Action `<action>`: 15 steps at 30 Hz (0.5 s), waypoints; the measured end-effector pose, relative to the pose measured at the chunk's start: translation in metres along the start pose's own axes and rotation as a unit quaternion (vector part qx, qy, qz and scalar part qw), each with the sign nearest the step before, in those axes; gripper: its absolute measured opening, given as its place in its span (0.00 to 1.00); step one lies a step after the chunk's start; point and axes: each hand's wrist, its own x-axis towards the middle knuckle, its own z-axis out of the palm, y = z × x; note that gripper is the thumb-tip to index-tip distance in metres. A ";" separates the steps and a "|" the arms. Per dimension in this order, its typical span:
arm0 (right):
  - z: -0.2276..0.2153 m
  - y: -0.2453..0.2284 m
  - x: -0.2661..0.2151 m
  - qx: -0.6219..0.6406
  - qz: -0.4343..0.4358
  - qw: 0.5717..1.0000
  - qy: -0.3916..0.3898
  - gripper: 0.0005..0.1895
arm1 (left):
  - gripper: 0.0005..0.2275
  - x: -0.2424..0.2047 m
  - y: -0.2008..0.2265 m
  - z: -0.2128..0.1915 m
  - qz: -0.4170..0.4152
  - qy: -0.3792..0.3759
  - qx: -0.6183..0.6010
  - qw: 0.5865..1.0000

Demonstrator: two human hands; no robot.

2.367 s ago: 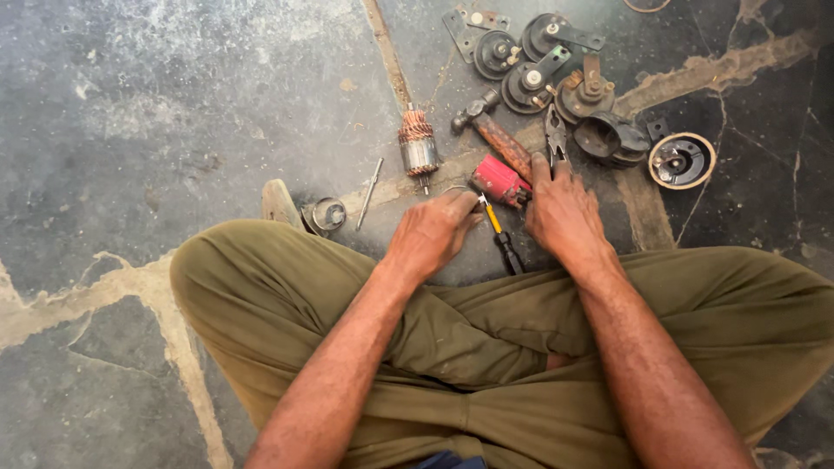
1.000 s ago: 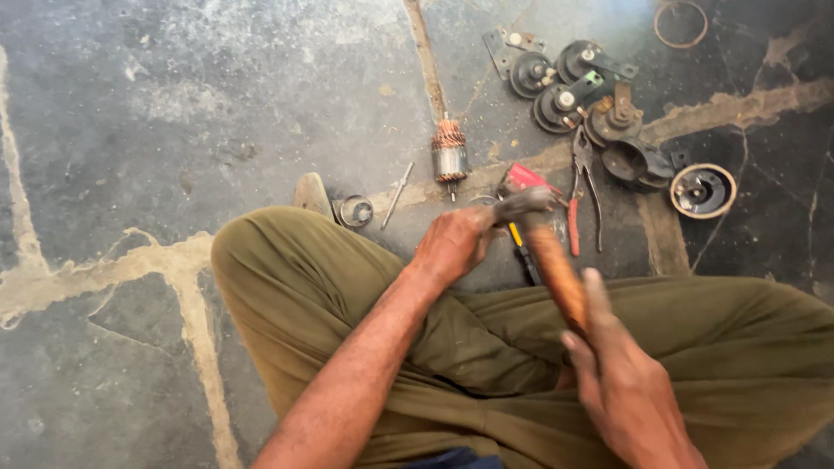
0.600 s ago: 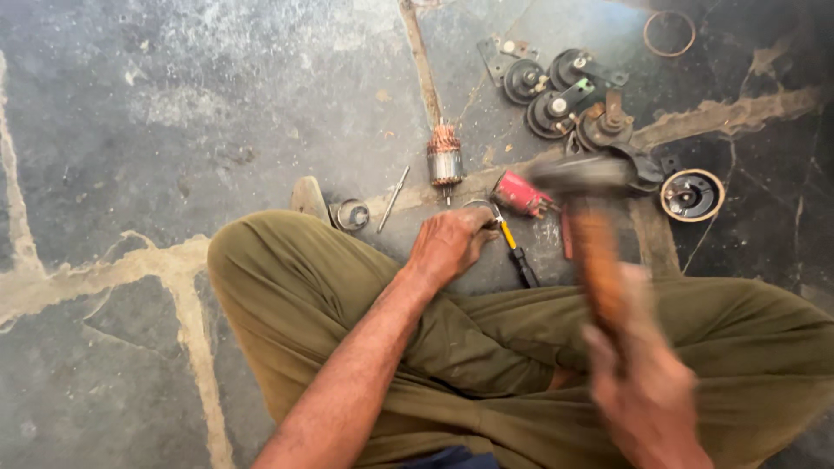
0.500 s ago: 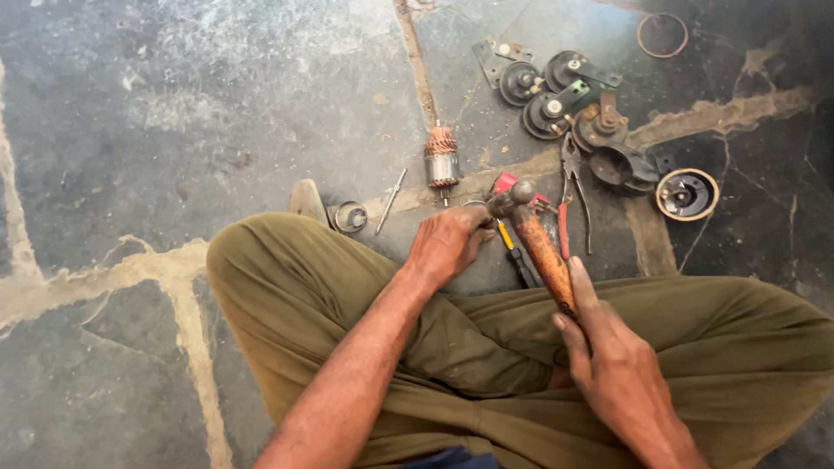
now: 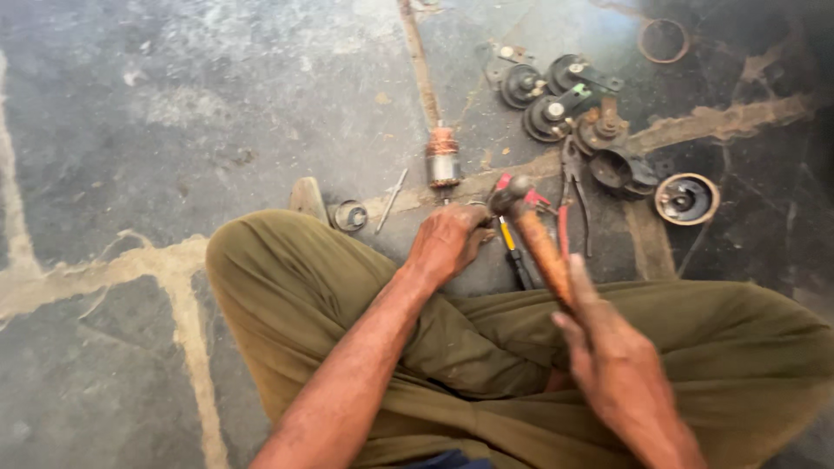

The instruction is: The person sits on the floor and uses a hammer to repeatedly strike a small metal component held in their left hand. Various disassembled electrical parts and tools are scattered on the floor around them.

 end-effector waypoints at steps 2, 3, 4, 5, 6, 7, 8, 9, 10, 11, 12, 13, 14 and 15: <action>-0.009 0.000 -0.006 -0.007 -0.028 0.999 0.037 0.39 | 0.08 -0.002 -0.002 0.004 0.008 0.006 0.001 1.000; -0.018 0.000 -0.011 -0.014 -0.039 0.998 0.056 0.38 | 0.08 -0.002 -0.001 0.008 0.013 0.007 0.000 1.000; -0.021 -0.002 -0.012 -0.020 -0.039 0.995 0.090 0.37 | 0.09 -0.001 -0.003 0.007 0.017 0.013 0.007 1.000; -0.023 -0.004 -0.014 -0.027 -0.039 0.991 0.124 0.37 | 0.09 0.000 -0.005 0.006 0.018 0.022 0.002 1.000; -0.025 -0.007 -0.016 -0.035 -0.036 0.986 0.158 0.36 | 0.09 -0.001 -0.006 0.006 0.019 0.028 -0.005 0.999; -0.021 -0.009 -0.014 -0.045 -0.015 0.987 0.154 0.37 | 0.10 -0.001 -0.006 0.006 0.020 0.035 -0.012 0.999; -0.014 -0.009 -0.009 -0.057 0.004 0.987 0.154 0.38 | 0.09 0.001 -0.006 0.004 0.020 0.028 -0.012 0.999; -0.008 -0.008 -0.003 -0.068 0.022 0.986 0.154 0.40 | 0.09 0.002 -0.005 0.003 0.021 0.021 -0.012 1.000; -0.002 -0.006 0.001 -0.069 0.017 0.993 0.096 0.40 | 0.09 0.002 -0.004 0.002 0.019 0.013 -0.013 1.000; 0.005 -0.004 0.005 -0.070 0.013 0.997 0.038 0.40 | 0.09 0.003 -0.002 0.001 0.013 0.013 -0.009 1.000; 0.008 -0.001 0.007 -0.070 0.009 0.997 -0.021 0.40 | 0.09 0.003 -0.002 0.000 0.005 0.013 -0.005 1.000; 0.010 0.001 0.006 -0.070 0.018 0.997 -0.018 0.41 | 0.09 0.004 -0.001 0.000 -0.002 0.013 0.000 1.000; 0.010 0.003 0.005 -0.069 0.023 0.997 -0.019 0.42 | 0.09 0.003 -0.002 -0.002 -0.005 0.016 -0.002 1.000; 0.009 0.004 0.002 -0.068 0.029 0.997 -0.020 0.43 | 0.09 0.004 -0.003 -0.004 -0.008 0.020 -0.004 1.000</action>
